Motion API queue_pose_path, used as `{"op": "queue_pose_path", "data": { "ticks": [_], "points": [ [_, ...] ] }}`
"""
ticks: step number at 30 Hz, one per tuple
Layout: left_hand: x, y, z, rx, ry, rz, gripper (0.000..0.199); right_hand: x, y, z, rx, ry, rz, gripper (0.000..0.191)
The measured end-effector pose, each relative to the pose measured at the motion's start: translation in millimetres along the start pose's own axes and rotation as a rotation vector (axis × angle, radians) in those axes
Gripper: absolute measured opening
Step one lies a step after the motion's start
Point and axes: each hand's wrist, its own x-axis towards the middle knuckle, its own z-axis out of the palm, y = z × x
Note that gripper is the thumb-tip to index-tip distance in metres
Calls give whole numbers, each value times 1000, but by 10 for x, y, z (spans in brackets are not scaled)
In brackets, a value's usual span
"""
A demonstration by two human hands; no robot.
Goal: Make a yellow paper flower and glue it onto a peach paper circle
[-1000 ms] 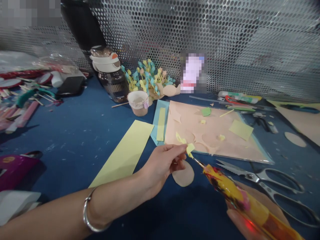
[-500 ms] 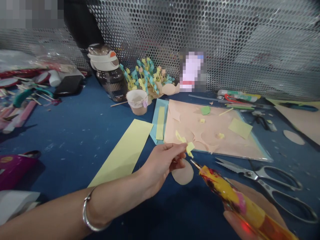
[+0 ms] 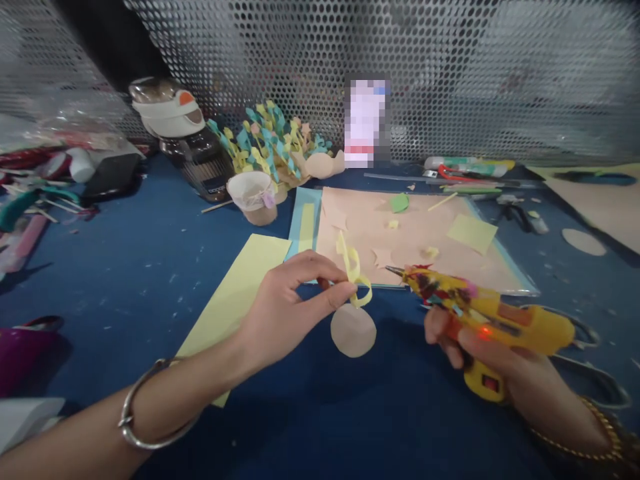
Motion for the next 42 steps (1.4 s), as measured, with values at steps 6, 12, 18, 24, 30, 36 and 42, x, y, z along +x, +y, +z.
{"op": "queue_pose_path", "data": {
  "ticks": [6,12,18,24,30,36,42],
  "points": [
    [24,-190,9,123,-186,145,5,7,-27,-20,323,-44,179,25],
    [20,-224,28,157,-220,165,3,69,-80,-54,366,-19,255,26],
    [12,-225,34,221,-239,214,3,72,-81,-48,322,-17,251,29],
    [-40,-228,45,320,-190,295,2,60,-82,-25,281,26,236,29],
    [-68,-238,49,365,-170,334,2,69,-81,-22,260,9,220,28],
    [-73,-237,40,367,-183,334,2,72,-81,-21,259,23,213,26],
    [-69,-248,28,381,-199,334,4,54,-99,-22,246,33,229,26]
  ]
}}
